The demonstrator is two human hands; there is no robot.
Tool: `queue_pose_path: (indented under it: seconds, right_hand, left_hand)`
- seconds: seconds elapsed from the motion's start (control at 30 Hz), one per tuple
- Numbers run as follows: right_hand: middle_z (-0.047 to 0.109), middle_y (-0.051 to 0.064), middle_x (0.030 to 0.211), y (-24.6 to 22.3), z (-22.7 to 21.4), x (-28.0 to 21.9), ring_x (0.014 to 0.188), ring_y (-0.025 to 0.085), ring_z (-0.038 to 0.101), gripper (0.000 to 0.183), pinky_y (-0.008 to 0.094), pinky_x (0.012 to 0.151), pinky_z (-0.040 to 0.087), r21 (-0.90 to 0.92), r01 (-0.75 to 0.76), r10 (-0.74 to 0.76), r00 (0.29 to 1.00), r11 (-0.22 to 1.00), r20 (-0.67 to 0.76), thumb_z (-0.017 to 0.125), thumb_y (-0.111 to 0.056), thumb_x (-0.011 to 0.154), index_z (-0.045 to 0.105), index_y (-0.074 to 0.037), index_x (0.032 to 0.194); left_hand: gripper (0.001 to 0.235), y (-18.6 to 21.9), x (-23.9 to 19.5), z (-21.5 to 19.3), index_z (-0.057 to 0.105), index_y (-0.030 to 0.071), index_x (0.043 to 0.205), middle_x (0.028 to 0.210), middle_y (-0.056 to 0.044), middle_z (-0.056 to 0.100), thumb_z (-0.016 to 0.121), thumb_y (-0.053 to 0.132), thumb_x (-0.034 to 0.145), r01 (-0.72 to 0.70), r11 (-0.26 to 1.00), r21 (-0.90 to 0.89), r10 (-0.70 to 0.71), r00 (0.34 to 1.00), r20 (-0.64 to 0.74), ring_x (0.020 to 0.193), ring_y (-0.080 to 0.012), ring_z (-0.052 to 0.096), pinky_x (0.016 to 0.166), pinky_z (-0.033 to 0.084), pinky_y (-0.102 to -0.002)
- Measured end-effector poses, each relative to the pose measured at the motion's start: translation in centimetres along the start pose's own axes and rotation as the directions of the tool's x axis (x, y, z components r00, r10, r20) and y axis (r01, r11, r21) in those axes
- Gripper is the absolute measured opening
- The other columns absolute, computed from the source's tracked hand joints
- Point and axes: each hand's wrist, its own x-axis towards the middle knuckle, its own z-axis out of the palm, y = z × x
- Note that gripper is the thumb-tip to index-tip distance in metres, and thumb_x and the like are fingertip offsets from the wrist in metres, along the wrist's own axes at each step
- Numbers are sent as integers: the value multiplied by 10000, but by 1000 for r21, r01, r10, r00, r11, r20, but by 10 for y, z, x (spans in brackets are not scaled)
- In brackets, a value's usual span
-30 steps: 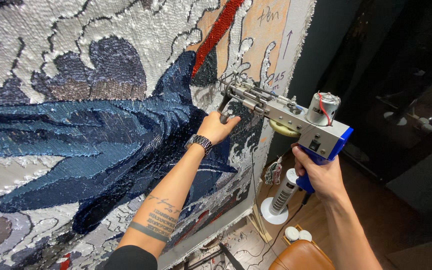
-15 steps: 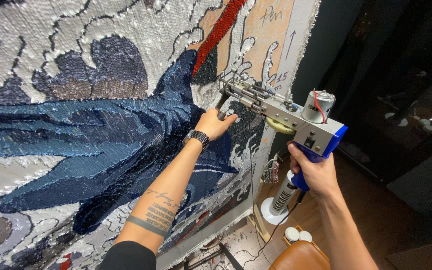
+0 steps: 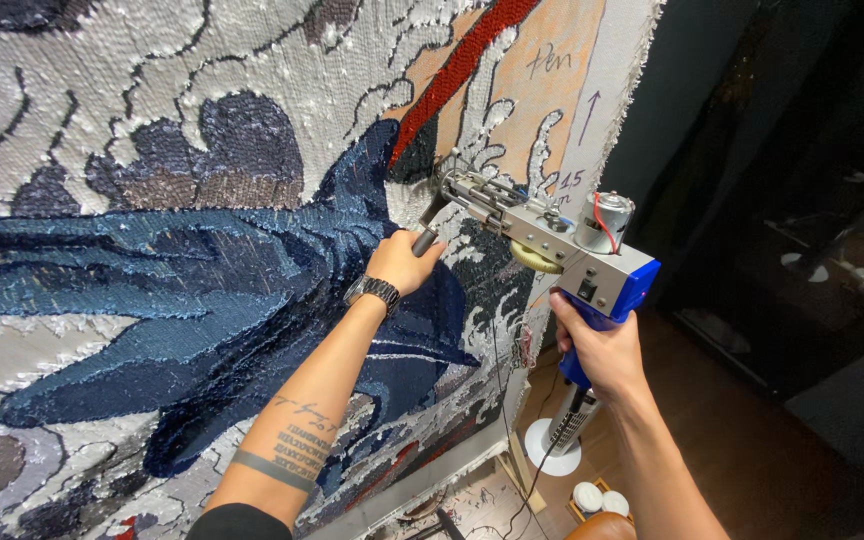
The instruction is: The person uses a handheld tufting gun to apply blue yarn into a canvas stretched on a frame, following a pre-drawn design. The person guides the tool along the pattern to create a textured surface.
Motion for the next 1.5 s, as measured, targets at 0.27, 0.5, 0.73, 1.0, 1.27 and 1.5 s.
queue_pose_path:
  seconds: [0.27,0.5,0.73,1.0,1.27,1.5]
  right_hand:
    - [520,72,485,2,6,0,369,147,510,147,321,428,472,-37,-30,30,1000,999,4,725,-38,942,694,18,810]
    - [520,64,473,-19,9,-5,368,146,514,206,322,434,489,-42,-35,35,999,999,11,720,-42,948,663,-18,751]
    - [510,66,470,-28,11,-4,362,150,506,212,321,428,478,-42,5,-5,1000,999,8,720,-31,946,644,-14,749]
    - [517,73,503,-19,8,8,375,155,519,147,327,443,483,-2,52,-52,998,999,26,724,-22,943,666,8,811]
    - [515,79,517,-15,9,11,376,158,518,125,333,432,485,22,61,-62,998,998,22,717,-15,945,663,18,837]
    - [506,80,520,-23,8,14,369,154,509,155,344,411,480,35,83,-84,996,996,17,730,-22,941,639,19,823]
  left_hand:
    - [318,-2,8,-2,706,198,729,612,-46,630,660,496,832,0,996,85,7,996,-88,736,-317,729,680,551,-378]
    - [261,6,1,-12,694,158,731,585,-45,617,666,393,840,-46,994,99,57,992,-115,662,-309,716,664,550,-370]
    - [248,16,-4,-21,698,141,736,572,-69,612,646,358,843,-88,989,119,104,984,-141,656,-330,715,639,546,-382]
    - [239,15,8,-22,703,141,740,584,-75,624,670,363,824,-108,986,127,131,974,-183,672,-336,720,643,551,-389]
    - [218,25,2,-32,739,157,795,636,-73,672,678,363,828,-113,982,150,141,971,-191,734,-346,739,691,569,-400]
    - [233,28,7,-34,733,169,784,655,-87,682,679,393,819,-120,978,170,154,967,-202,781,-376,742,711,572,-434]
